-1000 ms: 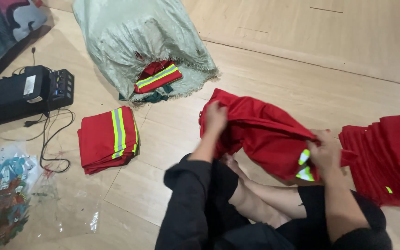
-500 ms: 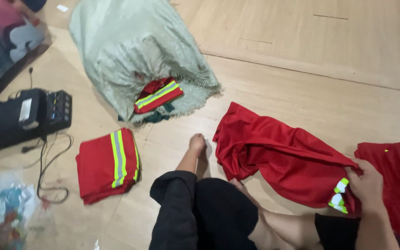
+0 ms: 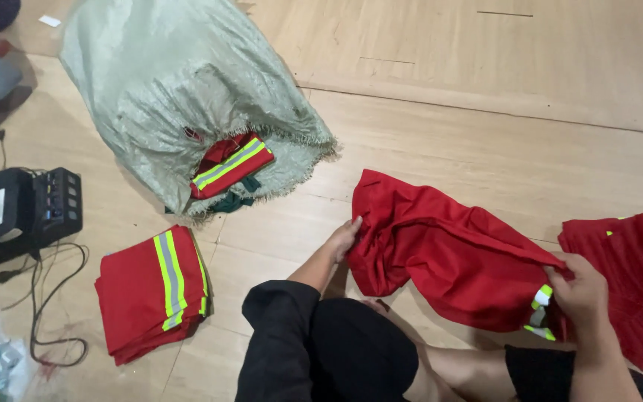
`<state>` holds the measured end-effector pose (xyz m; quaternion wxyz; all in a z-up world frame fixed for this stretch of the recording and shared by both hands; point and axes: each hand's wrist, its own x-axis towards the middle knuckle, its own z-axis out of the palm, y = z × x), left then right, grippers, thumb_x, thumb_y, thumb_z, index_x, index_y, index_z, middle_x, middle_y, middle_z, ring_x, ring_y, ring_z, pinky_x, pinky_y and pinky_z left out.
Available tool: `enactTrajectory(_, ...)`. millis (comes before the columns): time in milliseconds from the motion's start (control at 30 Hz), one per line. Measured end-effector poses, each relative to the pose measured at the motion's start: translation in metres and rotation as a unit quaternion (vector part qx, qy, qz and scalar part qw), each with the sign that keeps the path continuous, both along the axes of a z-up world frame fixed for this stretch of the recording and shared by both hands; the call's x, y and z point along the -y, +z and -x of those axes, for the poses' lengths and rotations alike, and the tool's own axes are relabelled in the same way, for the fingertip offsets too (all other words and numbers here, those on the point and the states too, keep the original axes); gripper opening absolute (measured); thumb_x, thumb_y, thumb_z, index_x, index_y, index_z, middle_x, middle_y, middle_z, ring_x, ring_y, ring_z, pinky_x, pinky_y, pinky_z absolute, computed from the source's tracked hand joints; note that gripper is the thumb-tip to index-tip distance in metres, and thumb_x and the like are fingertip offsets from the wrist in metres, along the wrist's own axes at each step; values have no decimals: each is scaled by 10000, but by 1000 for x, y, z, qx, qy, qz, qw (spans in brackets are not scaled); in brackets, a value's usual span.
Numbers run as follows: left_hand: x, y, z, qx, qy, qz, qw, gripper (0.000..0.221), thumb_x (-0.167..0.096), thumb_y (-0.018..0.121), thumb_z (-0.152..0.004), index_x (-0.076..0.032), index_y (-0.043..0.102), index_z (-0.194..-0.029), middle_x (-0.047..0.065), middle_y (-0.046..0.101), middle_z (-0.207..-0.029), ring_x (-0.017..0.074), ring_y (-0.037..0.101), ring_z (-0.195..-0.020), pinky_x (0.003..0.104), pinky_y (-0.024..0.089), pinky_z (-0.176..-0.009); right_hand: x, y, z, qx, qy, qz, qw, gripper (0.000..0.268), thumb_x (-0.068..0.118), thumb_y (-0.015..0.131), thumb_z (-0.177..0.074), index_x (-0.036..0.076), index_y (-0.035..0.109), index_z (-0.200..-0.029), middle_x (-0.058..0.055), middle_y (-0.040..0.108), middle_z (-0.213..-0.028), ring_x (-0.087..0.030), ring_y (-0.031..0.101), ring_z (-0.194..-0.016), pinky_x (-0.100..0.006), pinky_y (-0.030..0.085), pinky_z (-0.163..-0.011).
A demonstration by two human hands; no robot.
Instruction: Folding red reflective safety pants and stacking them neatly on the floor.
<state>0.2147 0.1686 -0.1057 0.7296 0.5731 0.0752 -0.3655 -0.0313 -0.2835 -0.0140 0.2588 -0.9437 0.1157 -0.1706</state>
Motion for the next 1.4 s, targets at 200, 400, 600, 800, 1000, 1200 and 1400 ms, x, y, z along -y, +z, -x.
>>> enactTrajectory(200, -80, -36, -17, 96, -31, -318, 943, 247, -155, 834, -677, -21, 829, -884, 92, 736, -740, 209, 670, -638, 324, 530, -584, 53, -39, 15, 129, -154, 183, 962, 396, 36, 657, -971, 101, 828, -1322, -116, 778, -1265, -339, 709, -1094, -441, 554, -950)
enactTrajectory(400, -163, -5, -29, 89, 136, -437, 885, 200, -213, 727, -671, -76, 746, -816, 112, 740, -778, 280, 671, -736, 402, 498, -664, 26, -6, -12, 164, -175, 115, 964, 317, -88, 662, -939, -42, 790, -1226, -212, 753, -1185, -378, 681, -1049, -460, 525, -946)
enactTrajectory(600, -197, 89, -28, 49, 290, -249, 923, 246, 21, 606, -823, -132, 688, -997, 34, 558, -634, 125, 417, -449, 296, 271, -375, 49, 6, -117, 190, -89, 88, 974, 269, 84, 623, -916, 49, 753, -1149, -150, 760, -1064, -376, 695, -963, -456, 513, -880)
enactTrajectory(800, -258, 139, -53, 421, 484, 10, 767, 269, 31, 636, -885, -81, 729, -1111, 60, 761, -1029, 132, 685, -895, 273, 587, -835, -24, 103, -149, 468, 73, 40, 880, 326, -169, 475, -781, -95, 656, -1042, -264, 654, -1041, -456, 609, -1040, -529, 510, -969)
enactTrajectory(1000, -334, 69, 9, 358, 376, -236, 821, 205, -110, 643, -877, -113, 724, -1065, 4, 696, -953, 114, 568, -880, 290, 475, -758, -39, 32, -135, 358, 110, 359, 855, 81, 112, 640, -765, 150, 712, -768, -89, 724, -897, -307, 622, -729, -444, 404, -597)
enactTrajectory(1200, -369, -84, 46, 146, 40, -648, 746, 290, -194, 606, -729, -137, 825, -911, 161, 791, -893, 412, 746, -1019, 562, 605, -836, -71, -105, -96, 97, 141, 366, 915, 196, 187, 603, -779, 241, 643, -963, 10, 606, -957, -267, 659, -970, -457, 492, -947)
enactTrajectory(1400, -314, -28, 10, 191, 213, -581, 762, 500, -292, 569, -833, -185, 703, -1303, 64, 712, -1308, 312, 657, -1195, 403, 488, -999, -76, -81, -80, 53, 129, 427, 894, 187, 187, 630, -729, 228, 636, -911, 9, 605, -881, -266, 627, -924, -409, 470, -841)
